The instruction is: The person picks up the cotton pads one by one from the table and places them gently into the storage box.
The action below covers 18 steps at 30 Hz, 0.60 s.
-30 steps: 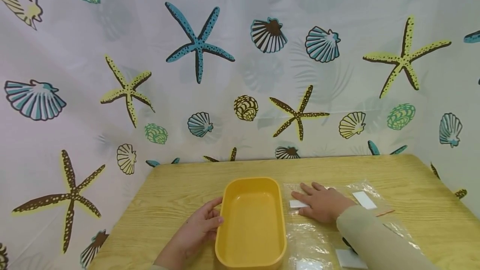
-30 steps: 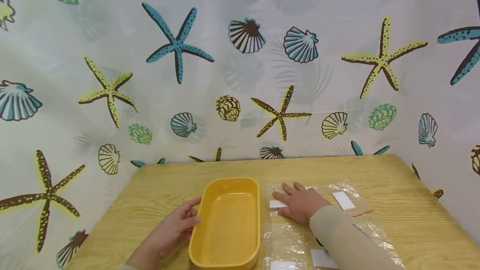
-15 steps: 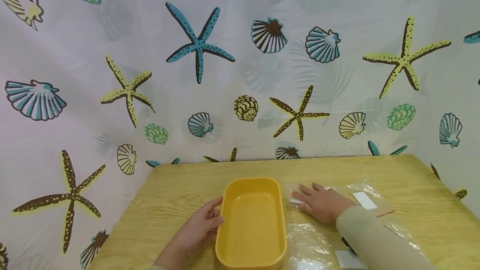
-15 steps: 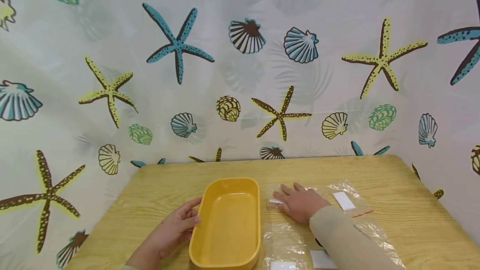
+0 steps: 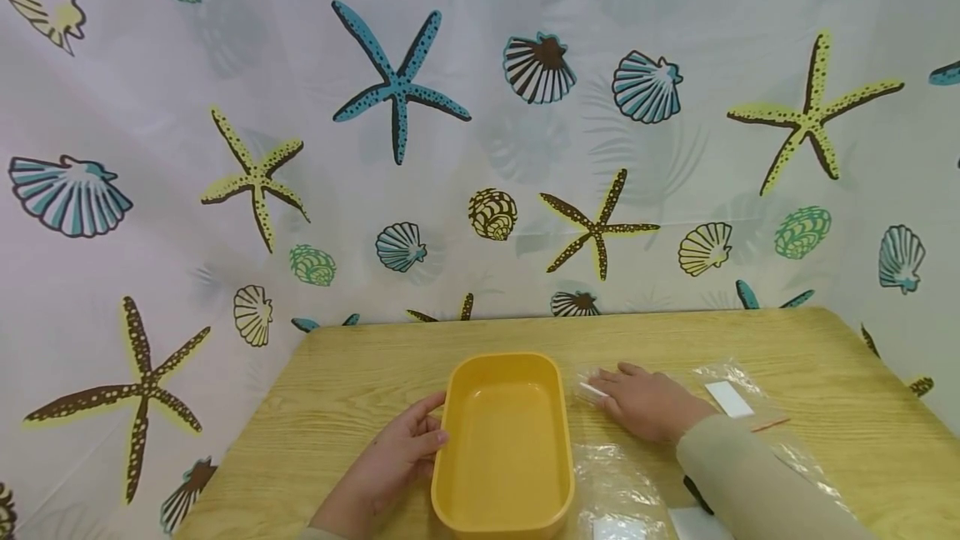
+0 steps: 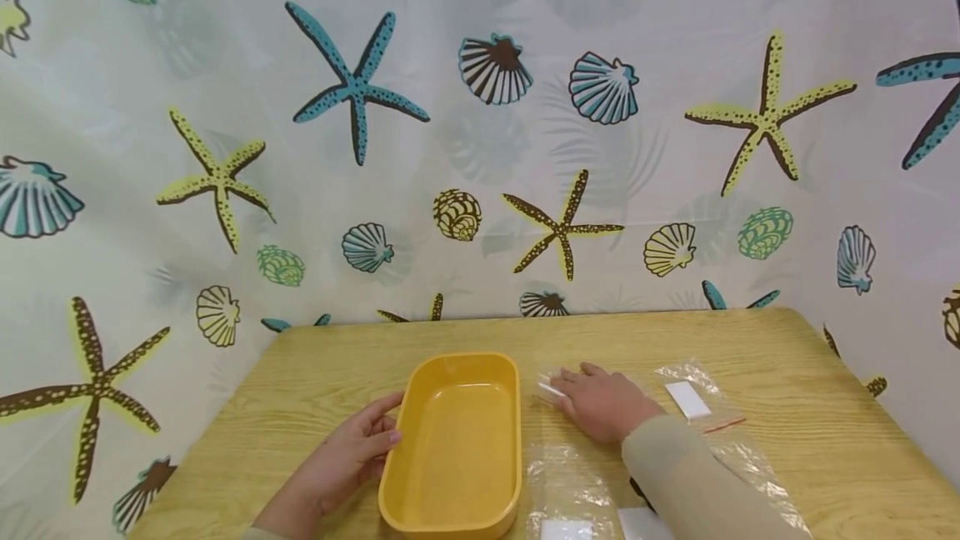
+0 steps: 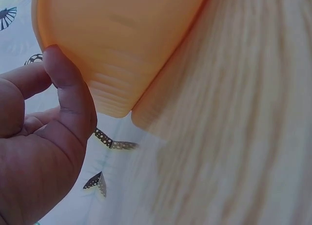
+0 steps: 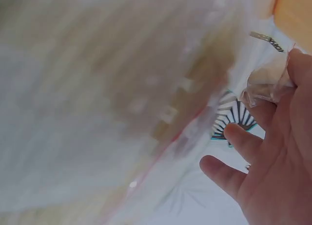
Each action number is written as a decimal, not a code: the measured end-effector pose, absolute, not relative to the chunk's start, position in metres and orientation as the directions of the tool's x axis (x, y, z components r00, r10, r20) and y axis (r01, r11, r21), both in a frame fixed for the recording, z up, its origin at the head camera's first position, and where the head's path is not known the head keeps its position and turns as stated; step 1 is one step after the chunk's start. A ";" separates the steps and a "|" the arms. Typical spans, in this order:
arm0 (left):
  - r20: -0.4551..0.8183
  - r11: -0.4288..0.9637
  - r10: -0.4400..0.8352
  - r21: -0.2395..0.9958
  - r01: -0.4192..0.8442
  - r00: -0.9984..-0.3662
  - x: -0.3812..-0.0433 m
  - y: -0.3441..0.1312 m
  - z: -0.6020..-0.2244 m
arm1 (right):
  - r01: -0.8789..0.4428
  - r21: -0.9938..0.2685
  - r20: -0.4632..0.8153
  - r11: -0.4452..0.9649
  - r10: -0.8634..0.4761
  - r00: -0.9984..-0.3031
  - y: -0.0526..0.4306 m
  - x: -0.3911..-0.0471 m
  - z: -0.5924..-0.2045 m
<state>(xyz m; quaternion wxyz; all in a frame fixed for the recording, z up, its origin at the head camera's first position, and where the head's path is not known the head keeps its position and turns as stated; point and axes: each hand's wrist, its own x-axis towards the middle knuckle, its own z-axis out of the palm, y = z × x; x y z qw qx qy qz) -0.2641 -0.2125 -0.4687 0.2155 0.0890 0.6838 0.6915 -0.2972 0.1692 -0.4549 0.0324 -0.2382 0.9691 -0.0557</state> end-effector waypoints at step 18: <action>-0.184 0.022 0.415 0.981 -0.193 -0.891 -0.263 -0.212 -0.467 | -0.454 -0.078 0.152 0.887 -0.440 -0.885 0.159 -0.284 -0.427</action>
